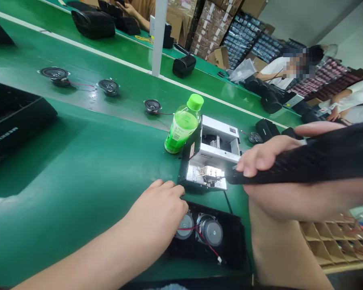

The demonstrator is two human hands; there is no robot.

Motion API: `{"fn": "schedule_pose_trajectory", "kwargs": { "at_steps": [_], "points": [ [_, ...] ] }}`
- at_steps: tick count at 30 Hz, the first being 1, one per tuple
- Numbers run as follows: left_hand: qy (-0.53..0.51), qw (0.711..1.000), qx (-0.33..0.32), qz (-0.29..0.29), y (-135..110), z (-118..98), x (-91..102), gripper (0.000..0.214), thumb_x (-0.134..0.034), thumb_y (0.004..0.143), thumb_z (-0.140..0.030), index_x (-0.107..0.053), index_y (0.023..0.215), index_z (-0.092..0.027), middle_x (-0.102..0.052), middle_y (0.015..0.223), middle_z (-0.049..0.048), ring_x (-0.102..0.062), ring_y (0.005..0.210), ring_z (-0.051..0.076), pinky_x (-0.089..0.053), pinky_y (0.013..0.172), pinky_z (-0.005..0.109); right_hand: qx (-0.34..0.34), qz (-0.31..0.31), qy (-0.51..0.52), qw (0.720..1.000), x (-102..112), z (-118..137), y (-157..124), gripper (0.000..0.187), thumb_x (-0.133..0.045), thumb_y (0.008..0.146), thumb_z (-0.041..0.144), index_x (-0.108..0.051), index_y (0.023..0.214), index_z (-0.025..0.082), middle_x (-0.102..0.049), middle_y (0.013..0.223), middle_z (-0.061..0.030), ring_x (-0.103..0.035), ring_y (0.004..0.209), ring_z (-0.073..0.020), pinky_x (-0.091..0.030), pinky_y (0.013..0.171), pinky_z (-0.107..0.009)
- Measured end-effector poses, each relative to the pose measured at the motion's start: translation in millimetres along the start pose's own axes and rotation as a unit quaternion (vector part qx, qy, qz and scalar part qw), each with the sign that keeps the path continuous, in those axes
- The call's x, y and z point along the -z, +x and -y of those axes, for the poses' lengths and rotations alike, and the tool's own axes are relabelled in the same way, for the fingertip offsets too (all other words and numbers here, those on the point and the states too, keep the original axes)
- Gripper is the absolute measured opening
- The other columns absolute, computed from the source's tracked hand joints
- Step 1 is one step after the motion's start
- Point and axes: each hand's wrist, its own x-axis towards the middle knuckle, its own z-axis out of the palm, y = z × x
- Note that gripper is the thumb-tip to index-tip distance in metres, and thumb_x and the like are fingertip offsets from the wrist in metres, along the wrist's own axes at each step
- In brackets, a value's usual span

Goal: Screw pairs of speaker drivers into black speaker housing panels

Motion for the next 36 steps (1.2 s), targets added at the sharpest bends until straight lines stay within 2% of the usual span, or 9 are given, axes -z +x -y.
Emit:
{"fn": "schedule_pose_trajectory", "kwargs": {
  "at_steps": [3,7,13,18,22,25,30,32,36],
  "points": [
    [0.003,1.0,0.002,-0.015,0.0,2.1,-6.4,0.023,-0.066,0.092,-0.004,-0.081,0.088,-0.021,-0.079,0.12,0.008,-0.072,0.11,0.034,-0.055,0.094,0.054,-0.009,-0.003,0.003,1.0,-1.2,-9.4,-2.7,0.064,-0.064,0.086,0.089,-0.072,0.101,0.028,-0.066,0.063,0.0017,-0.063,0.045,-0.0219,-0.052,0.039,-0.035],
    [-0.068,0.986,-0.038,-0.148,-14.4,8.3,-6.0,0.022,-0.064,0.099,-0.009,-0.08,0.094,-0.023,-0.079,0.115,0.0028,-0.073,0.102,0.026,-0.054,0.09,0.046,-0.047,-0.021,0.008,0.999,12.1,-17.8,-6.7,0.064,-0.063,0.088,0.088,-0.072,0.108,0.027,-0.071,0.073,-0.001,-0.069,0.051,-0.0235,-0.053,0.04,-0.034],
    [0.033,0.92,-0.039,-0.388,13.0,-4.5,49.5,0.023,-0.059,0.105,-0.016,-0.081,0.103,-0.02,-0.076,0.093,0.0044,-0.069,0.085,0.026,-0.05,0.073,0.041,-0.063,-0.025,0.025,0.997,10.1,-23.5,-13.2,0.069,-0.061,0.088,0.089,-0.073,0.114,0.026,-0.072,0.071,-0.0002,-0.065,0.046,-0.0205,-0.052,0.04,-0.033],
    [0.132,0.912,-0.007,-0.389,49.7,-8.0,67.2,0.042,-0.05,0.1,-0.002,-0.074,0.133,-0.011,-0.074,0.093,0.0071,-0.07,0.087,0.028,-0.05,0.069,0.039,0.0,0.027,0.026,0.999,14.3,-14.5,-17.5,0.073,-0.05,0.093,0.09,-0.075,0.121,0.027,-0.068,0.058,0.0015,-0.055,0.039,-0.0218,-0.049,0.038,-0.037],
    [0.065,0.895,-0.044,-0.439,18.8,6.1,44.0,0.031,-0.056,0.105,-0.011,-0.074,0.13,-0.015,-0.076,0.097,0.0059,-0.069,0.086,0.025,-0.053,0.07,0.038,0.086,0.033,0.007,0.996,10.6,-2.2,-7.3,0.069,-0.041,0.099,0.085,-0.076,0.116,0.029,-0.067,0.058,0.0012,-0.054,0.041,-0.0242,-0.052,0.045,-0.044],
    [-0.08,0.903,-0.044,-0.421,-24.5,16.4,14.0,0.028,-0.062,0.109,-0.028,-0.07,0.135,-0.022,-0.077,0.113,0.0071,-0.073,0.098,0.025,-0.06,0.08,0.039,0.053,-0.009,-0.001,0.999,-3.9,-3.8,2.9,0.061,-0.052,0.095,0.084,-0.071,0.106,0.027,-0.062,0.054,0.004,-0.051,0.039,-0.0208,-0.047,0.038,-0.037],
    [-0.189,0.941,0.043,-0.276,-73.9,21.3,-55.6,0.124,-0.083,0.083,-0.078,-0.016,0.178,-0.032,-0.04,0.178,0.0147,-0.052,0.155,0.043,-0.059,0.117,0.059,0.018,-0.047,-0.03,0.998,-16.2,-26.1,12.1,0.079,-0.04,0.089,0.098,-0.065,0.096,0.024,-0.054,0.046,0.0063,-0.047,0.033,-0.0173,-0.039,0.03,-0.03],
    [-0.198,0.95,0.057,-0.236,-78.7,21.5,-83.1,0.136,-0.089,0.08,-0.071,-0.004,0.179,-0.032,-0.034,0.181,0.0148,-0.048,0.158,0.044,-0.058,0.119,0.061,0.013,-0.043,-0.031,0.999,-15.5,-32.4,13.6,0.079,-0.036,0.092,0.096,-0.065,0.1,0.023,-0.054,0.047,0.0061,-0.048,0.033,-0.018,-0.041,0.031,-0.031],
    [-0.205,0.945,0.063,-0.245,-75.4,22.5,-115.3,0.111,-0.079,0.096,-0.044,-0.007,0.179,-0.033,-0.039,0.179,0.0115,-0.047,0.16,0.038,-0.053,0.125,0.06,0.028,-0.063,-0.037,0.997,-15.2,-34.3,15.1,0.083,-0.032,0.093,0.096,-0.068,0.106,0.022,-0.055,0.047,0.0063,-0.047,0.031,-0.0186,-0.037,0.027,-0.031]
  ]
}}
